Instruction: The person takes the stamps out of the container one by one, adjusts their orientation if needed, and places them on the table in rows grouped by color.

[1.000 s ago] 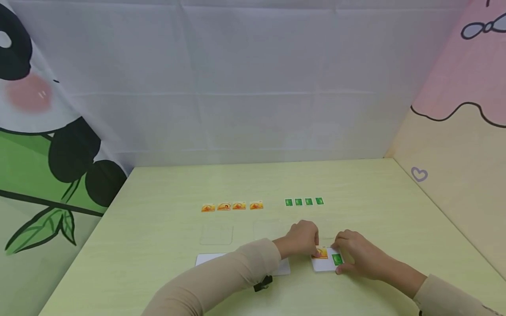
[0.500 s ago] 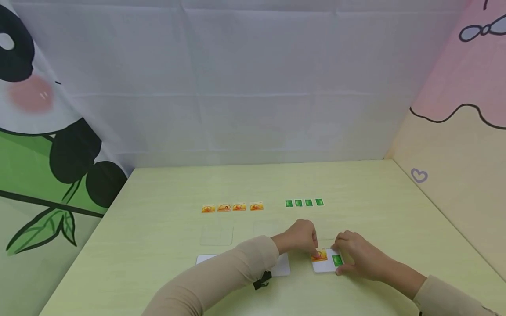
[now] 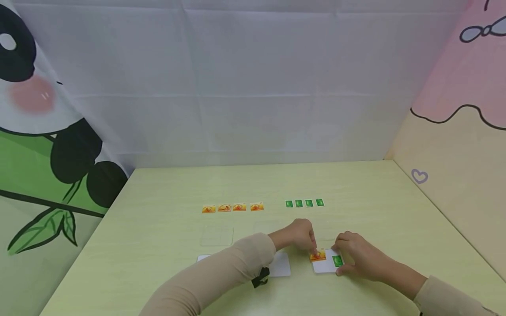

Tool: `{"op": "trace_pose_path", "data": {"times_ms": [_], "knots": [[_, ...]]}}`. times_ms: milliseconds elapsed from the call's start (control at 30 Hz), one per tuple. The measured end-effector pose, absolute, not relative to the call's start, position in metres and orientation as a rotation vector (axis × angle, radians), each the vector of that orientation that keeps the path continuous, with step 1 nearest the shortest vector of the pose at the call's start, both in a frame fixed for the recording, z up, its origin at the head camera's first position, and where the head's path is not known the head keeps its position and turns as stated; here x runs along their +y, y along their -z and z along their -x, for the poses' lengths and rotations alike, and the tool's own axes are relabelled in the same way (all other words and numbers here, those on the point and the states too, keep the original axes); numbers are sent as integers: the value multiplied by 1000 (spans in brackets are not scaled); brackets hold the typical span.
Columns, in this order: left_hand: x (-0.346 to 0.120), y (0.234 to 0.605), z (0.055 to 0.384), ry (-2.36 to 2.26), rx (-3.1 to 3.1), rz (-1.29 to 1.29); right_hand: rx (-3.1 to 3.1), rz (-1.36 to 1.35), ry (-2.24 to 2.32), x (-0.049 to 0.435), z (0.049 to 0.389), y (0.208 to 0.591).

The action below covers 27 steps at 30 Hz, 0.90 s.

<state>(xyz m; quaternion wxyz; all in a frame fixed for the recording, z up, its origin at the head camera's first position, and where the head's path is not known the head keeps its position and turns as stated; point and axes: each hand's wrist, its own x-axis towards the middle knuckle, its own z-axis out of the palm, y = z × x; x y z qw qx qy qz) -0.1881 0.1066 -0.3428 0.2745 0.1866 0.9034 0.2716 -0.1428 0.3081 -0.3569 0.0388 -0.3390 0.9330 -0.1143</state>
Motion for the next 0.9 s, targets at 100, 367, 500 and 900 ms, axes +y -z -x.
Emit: {"op": "trace_pose_path", "data": {"times_ms": [100, 367, 500, 900], "knots": [[106, 341, 188, -745, 2405, -480, 2863, 1041, 345, 308, 143, 357], [103, 338, 190, -743, 2384, -467, 2860, 1023, 330, 307, 142, 356], [100, 335, 190, -731, 2380, -478, 2859, 1020, 330, 307, 142, 355], [91, 332, 188, -757, 2342, -450, 2861, 1027, 340, 307, 141, 354]]}}
